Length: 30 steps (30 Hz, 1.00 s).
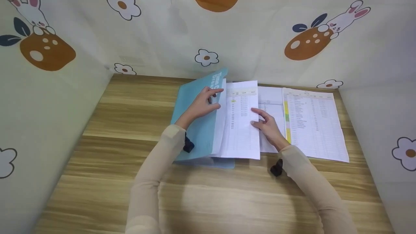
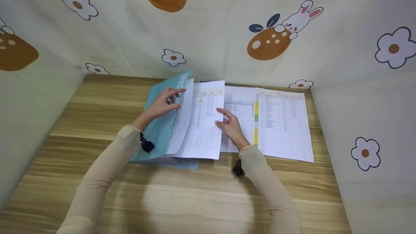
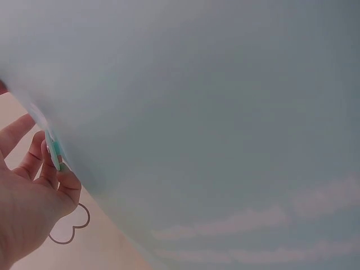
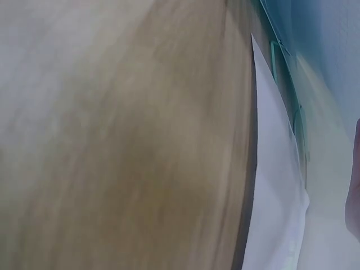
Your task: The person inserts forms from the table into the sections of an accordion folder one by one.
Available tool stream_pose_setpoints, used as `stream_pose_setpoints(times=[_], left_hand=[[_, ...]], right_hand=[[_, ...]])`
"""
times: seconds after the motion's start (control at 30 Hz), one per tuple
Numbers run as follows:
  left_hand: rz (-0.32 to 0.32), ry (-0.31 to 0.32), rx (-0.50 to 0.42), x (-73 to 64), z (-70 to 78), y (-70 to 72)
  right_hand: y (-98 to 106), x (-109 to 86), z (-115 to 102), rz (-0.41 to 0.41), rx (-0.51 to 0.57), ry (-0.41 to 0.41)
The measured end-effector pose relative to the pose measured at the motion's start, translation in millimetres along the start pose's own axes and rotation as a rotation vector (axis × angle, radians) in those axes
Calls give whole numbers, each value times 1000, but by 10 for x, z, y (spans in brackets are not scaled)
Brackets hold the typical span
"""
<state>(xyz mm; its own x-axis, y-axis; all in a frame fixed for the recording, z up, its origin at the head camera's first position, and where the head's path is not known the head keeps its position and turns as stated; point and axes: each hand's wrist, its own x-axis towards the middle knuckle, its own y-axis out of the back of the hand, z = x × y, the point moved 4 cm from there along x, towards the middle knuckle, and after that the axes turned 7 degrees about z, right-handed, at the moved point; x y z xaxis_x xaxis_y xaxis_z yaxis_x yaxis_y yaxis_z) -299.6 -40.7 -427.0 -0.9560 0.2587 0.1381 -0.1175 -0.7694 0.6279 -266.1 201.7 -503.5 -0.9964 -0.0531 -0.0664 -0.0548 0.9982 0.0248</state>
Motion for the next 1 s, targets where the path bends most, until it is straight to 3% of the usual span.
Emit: stream_pose_setpoints(times=[0.43,0.7,1.0], left_hand=[[-5,-35,-22,12,-9,-16],[1,-24,-22,6,-11,-26],[11,-32,-19,14,-9,-28]], right_hand=[[-172,8,21,-29,3,-27],[-269,50,88,-28,23,-30],[-332,24,73,-34,-36,9]])
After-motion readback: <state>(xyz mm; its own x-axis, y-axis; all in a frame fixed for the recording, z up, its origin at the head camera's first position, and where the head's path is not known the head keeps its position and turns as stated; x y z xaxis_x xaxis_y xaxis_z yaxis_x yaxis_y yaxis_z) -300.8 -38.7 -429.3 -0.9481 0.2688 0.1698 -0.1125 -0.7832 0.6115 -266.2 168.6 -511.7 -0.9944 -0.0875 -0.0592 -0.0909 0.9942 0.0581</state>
